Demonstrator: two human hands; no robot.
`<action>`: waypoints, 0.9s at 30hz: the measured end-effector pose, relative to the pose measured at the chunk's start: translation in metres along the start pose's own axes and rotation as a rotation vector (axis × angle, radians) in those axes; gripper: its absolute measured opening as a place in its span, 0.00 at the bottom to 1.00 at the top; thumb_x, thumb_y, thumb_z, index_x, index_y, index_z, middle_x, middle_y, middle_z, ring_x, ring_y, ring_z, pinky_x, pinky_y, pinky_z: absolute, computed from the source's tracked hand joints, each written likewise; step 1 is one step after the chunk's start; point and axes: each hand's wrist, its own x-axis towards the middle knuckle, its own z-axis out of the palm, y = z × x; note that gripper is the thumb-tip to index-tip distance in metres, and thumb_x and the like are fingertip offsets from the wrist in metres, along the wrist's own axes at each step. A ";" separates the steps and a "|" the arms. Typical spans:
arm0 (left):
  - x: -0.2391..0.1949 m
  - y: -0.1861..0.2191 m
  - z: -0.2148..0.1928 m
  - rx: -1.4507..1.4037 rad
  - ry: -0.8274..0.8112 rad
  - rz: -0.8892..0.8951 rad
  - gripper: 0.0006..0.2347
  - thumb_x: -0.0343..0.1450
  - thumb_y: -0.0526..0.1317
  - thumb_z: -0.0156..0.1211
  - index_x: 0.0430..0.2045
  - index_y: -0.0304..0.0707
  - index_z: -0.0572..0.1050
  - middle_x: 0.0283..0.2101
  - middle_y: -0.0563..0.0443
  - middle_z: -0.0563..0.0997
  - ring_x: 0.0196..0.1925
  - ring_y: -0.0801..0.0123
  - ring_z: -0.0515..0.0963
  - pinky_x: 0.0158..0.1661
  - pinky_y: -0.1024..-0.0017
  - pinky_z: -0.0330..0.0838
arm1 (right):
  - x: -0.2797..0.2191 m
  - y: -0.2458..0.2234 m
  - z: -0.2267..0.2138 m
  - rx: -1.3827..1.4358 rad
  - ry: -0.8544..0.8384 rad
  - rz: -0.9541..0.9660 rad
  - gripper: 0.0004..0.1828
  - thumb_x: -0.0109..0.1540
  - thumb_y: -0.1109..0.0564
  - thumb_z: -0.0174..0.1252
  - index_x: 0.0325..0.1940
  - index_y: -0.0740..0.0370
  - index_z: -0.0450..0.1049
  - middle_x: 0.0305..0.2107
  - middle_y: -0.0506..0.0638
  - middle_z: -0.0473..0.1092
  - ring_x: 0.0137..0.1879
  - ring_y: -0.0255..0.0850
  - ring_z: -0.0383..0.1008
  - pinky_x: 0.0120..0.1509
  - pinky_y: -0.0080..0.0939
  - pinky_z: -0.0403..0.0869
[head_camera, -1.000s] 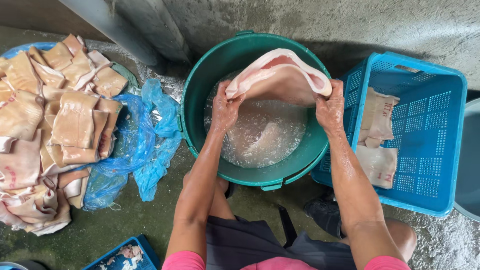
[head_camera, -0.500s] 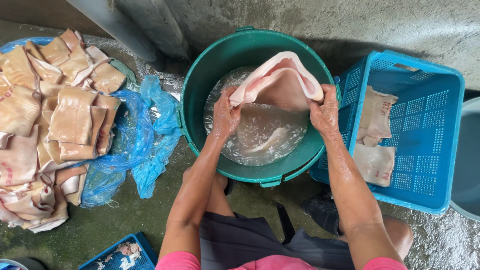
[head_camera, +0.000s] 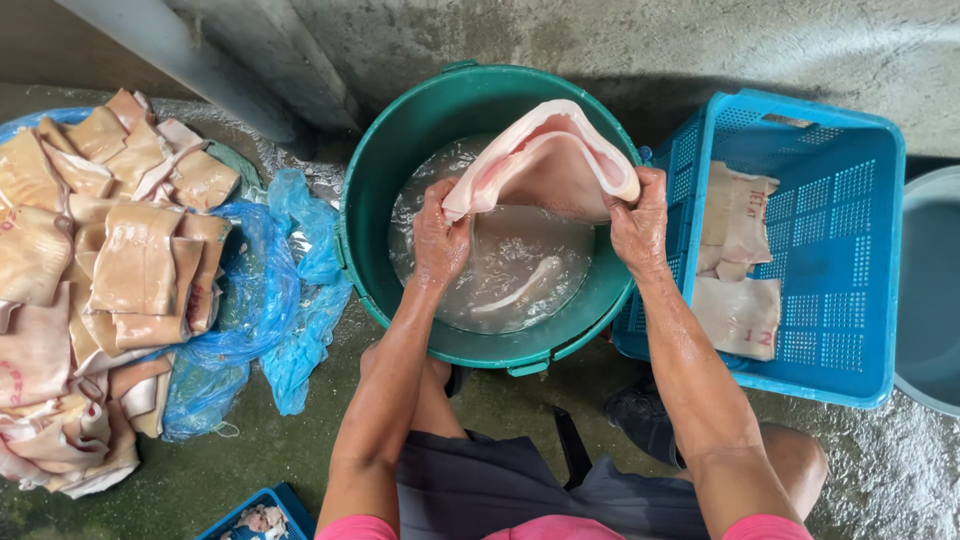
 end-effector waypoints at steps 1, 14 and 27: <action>0.002 0.004 0.002 0.000 0.008 0.028 0.16 0.71 0.29 0.65 0.50 0.37 0.67 0.48 0.41 0.82 0.47 0.53 0.85 0.48 0.65 0.78 | -0.001 -0.002 -0.004 0.015 0.012 -0.017 0.18 0.70 0.60 0.65 0.55 0.61 0.62 0.46 0.46 0.65 0.52 0.32 0.66 0.59 0.34 0.70; 0.007 0.114 0.085 -0.194 -0.094 0.198 0.17 0.72 0.28 0.67 0.52 0.35 0.68 0.49 0.41 0.83 0.49 0.58 0.86 0.49 0.68 0.79 | -0.013 -0.071 -0.153 0.014 0.326 -0.179 0.20 0.72 0.57 0.69 0.55 0.63 0.62 0.47 0.47 0.64 0.52 0.32 0.63 0.62 0.31 0.66; -0.082 0.197 0.281 -0.069 -0.602 -0.100 0.14 0.72 0.35 0.59 0.51 0.36 0.69 0.45 0.35 0.82 0.48 0.39 0.83 0.44 0.55 0.79 | -0.092 0.046 -0.334 -0.132 0.509 0.148 0.18 0.70 0.61 0.63 0.58 0.63 0.62 0.47 0.48 0.67 0.52 0.33 0.66 0.60 0.36 0.70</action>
